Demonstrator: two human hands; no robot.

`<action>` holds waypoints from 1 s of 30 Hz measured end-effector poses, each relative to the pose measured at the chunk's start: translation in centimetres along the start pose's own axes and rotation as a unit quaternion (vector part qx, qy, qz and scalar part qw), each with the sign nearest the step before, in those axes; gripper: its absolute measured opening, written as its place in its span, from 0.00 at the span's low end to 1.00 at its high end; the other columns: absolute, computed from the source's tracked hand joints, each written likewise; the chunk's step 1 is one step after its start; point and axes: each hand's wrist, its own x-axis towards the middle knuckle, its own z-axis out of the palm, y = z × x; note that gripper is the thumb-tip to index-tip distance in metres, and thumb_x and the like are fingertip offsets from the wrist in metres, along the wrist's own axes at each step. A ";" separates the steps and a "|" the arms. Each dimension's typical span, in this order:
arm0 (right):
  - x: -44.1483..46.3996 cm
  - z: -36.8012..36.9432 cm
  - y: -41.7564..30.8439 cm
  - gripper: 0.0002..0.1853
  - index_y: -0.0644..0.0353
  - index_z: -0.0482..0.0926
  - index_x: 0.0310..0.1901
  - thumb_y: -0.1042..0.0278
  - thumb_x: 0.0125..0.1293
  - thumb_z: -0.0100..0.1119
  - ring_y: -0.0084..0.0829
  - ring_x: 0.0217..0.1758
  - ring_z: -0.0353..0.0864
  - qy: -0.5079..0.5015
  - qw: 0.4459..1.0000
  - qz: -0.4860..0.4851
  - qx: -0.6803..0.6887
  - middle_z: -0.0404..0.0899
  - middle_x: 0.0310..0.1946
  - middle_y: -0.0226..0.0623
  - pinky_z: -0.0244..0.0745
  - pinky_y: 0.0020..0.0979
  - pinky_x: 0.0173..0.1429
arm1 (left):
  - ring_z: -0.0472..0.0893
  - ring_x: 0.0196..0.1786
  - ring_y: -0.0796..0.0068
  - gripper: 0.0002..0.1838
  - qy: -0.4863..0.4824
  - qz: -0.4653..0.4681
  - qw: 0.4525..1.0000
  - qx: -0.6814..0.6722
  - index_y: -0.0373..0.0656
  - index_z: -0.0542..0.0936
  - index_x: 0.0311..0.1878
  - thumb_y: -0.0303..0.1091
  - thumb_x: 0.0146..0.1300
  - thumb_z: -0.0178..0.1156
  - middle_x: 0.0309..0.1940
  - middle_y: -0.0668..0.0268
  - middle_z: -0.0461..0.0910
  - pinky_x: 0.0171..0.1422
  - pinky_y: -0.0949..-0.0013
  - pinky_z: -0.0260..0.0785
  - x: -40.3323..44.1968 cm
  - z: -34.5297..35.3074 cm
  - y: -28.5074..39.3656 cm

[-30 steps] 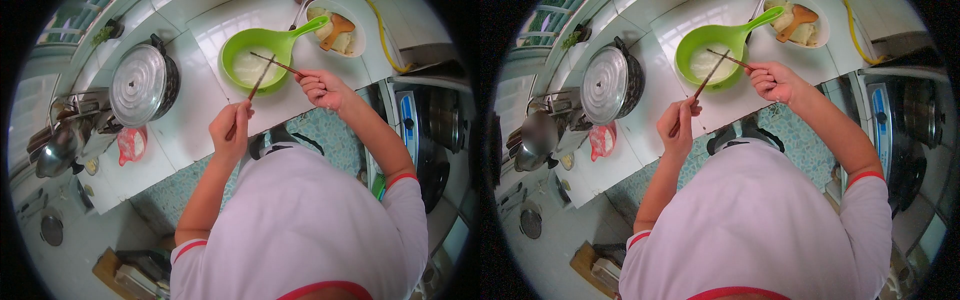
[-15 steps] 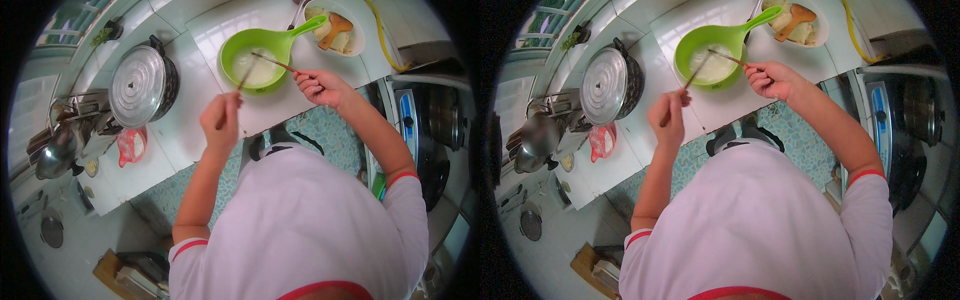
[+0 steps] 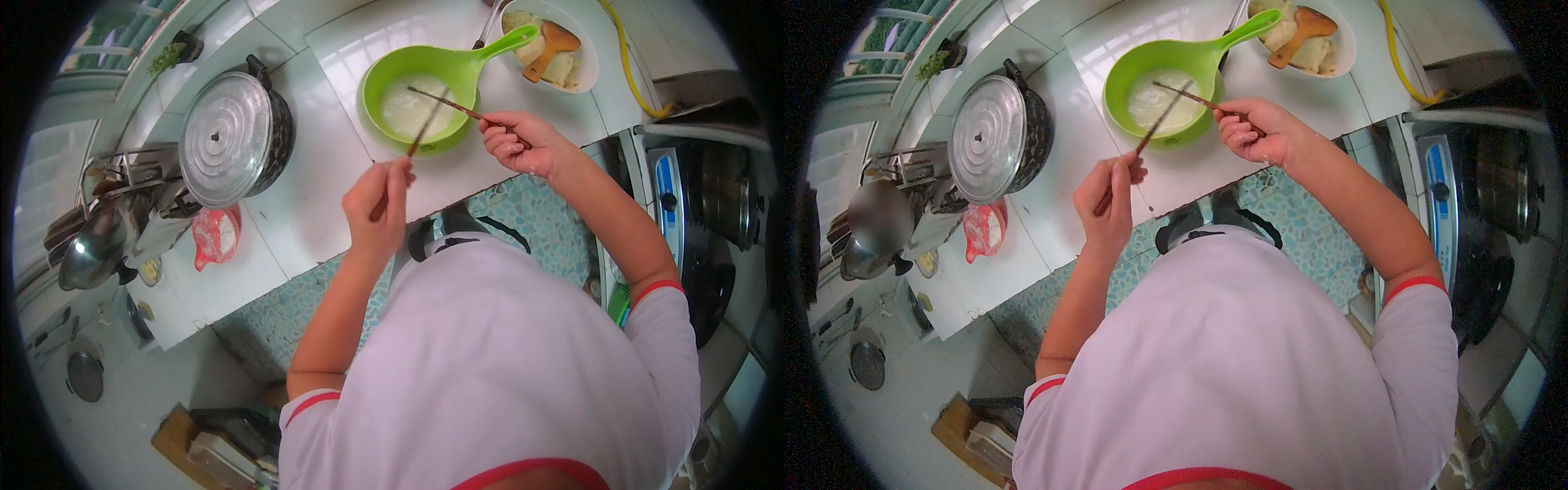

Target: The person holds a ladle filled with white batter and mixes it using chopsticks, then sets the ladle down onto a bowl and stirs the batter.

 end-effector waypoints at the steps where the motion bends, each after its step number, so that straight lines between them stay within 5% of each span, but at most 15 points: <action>1: 0.0 0.0 0.1 0.06 0.63 0.69 0.36 0.69 0.69 0.47 0.12 0.17 0.54 -0.001 1.000 0.002 -0.006 0.60 0.20 0.22 0.51 0.13 0.14 | 0.79 0.33 0.76 0.11 0.016 -0.012 1.000 0.017 0.27 0.77 0.40 0.26 0.68 0.47 0.30 0.60 0.79 0.41 0.74 0.74 0.3 -0.5 -1.2; 4: 0.1 -0.2 0.0 0.06 0.63 0.68 0.37 0.69 0.69 0.48 0.11 0.17 0.54 -0.007 1.000 0.002 -0.002 0.60 0.20 0.22 0.50 0.12 0.14 | 0.79 0.34 0.76 0.11 0.050 0.000 0.997 0.055 0.27 0.77 0.40 0.25 0.68 0.47 0.31 0.60 0.79 0.41 0.74 0.74 1.6 -1.3 -2.3; 8: 0.2 -0.1 0.1 0.06 0.63 0.68 0.37 0.69 0.69 0.48 0.11 0.17 0.55 0.020 0.998 -0.021 -0.049 0.60 0.20 0.21 0.51 0.12 0.14 | 0.79 0.33 0.78 0.11 -0.027 0.012 1.000 0.009 0.29 0.77 0.40 0.26 0.69 0.47 0.32 0.61 0.79 0.42 0.75 0.73 0.0 0.1 0.8; 11: 0.2 0.0 0.3 0.07 0.64 0.68 0.38 0.69 0.69 0.49 0.11 0.17 0.55 0.039 0.997 -0.026 -0.059 0.60 0.20 0.22 0.51 0.12 0.14 | 0.79 0.33 0.77 0.11 0.028 -0.039 0.997 0.062 0.27 0.77 0.39 0.24 0.68 0.47 0.31 0.59 0.79 0.41 0.74 0.74 1.8 -0.9 -2.9; 15: 0.2 0.0 0.2 0.07 0.65 0.69 0.38 0.69 0.68 0.49 0.11 0.17 0.55 0.038 0.997 -0.030 -0.054 0.60 0.20 0.22 0.51 0.12 0.14 | 0.79 0.32 0.77 0.09 0.013 0.064 0.997 0.043 0.28 0.78 0.37 0.24 0.67 0.49 0.31 0.60 0.79 0.38 0.74 0.74 0.7 -0.9 -0.9; 20: 0.4 -0.1 0.3 0.07 0.64 0.70 0.38 0.68 0.69 0.48 0.11 0.17 0.55 0.032 0.998 -0.018 -0.057 0.61 0.20 0.22 0.52 0.12 0.14 | 0.78 0.32 0.80 0.09 0.021 -0.001 0.989 0.146 0.29 0.78 0.39 0.25 0.67 0.49 0.29 0.63 0.78 0.39 0.76 0.72 1.8 -1.0 -3.3; 24: 0.0 0.3 0.9 0.07 0.63 0.70 0.38 0.67 0.69 0.48 0.10 0.17 0.55 0.038 0.997 -0.028 -0.059 0.60 0.20 0.20 0.52 0.12 0.16 | 0.77 0.32 0.79 0.11 0.036 0.042 0.996 0.074 0.28 0.77 0.40 0.26 0.68 0.48 0.30 0.63 0.78 0.41 0.76 0.72 2.0 -1.9 -1.6; 27: 0.0 0.4 0.9 0.08 0.63 0.71 0.39 0.67 0.70 0.47 0.10 0.17 0.54 0.033 0.998 -0.028 -0.055 0.60 0.19 0.19 0.53 0.12 0.17 | 0.78 0.34 0.78 0.11 -0.001 -0.020 0.999 -0.046 0.29 0.77 0.40 0.26 0.68 0.47 0.31 0.62 0.79 0.42 0.75 0.73 0.4 -0.6 0.7; 30: 0.0 0.0 0.7 0.09 0.64 0.71 0.40 0.66 0.70 0.47 0.10 0.17 0.54 0.007 0.999 -0.009 -0.037 0.59 0.19 0.19 0.52 0.12 0.16 | 0.78 0.33 0.78 0.11 0.042 -0.022 0.999 -0.019 0.28 0.77 0.40 0.25 0.68 0.46 0.31 0.61 0.79 0.42 0.74 0.74 1.2 -0.8 -2.8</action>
